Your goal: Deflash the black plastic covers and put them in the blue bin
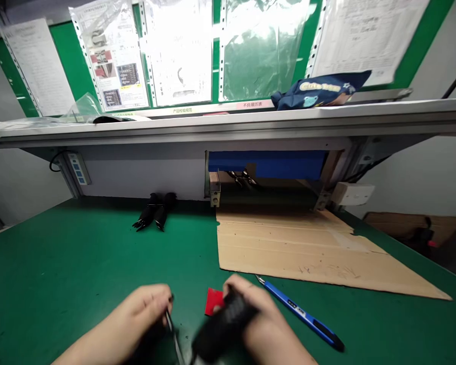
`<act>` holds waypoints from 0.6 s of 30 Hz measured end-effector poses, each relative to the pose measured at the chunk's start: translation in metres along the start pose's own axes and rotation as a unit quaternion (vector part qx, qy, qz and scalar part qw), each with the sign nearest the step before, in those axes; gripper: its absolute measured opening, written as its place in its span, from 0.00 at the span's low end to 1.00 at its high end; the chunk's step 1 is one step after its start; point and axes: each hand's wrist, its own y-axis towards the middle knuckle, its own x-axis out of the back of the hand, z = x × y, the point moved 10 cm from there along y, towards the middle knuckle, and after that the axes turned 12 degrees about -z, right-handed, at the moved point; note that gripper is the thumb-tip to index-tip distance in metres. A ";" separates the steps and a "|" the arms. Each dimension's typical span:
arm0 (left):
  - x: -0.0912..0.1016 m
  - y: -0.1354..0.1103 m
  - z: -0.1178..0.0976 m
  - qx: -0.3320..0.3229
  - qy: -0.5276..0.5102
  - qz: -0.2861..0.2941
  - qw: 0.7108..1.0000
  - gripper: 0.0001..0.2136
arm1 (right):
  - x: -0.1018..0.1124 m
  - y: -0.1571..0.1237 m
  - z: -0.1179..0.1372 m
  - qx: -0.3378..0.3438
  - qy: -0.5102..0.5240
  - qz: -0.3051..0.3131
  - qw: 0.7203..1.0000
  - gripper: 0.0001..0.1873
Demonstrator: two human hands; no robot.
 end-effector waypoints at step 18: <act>-0.032 0.007 0.043 0.147 -0.351 -0.008 0.925 0.22 | -0.008 -0.003 0.007 -0.004 -0.031 0.044 0.999 0.16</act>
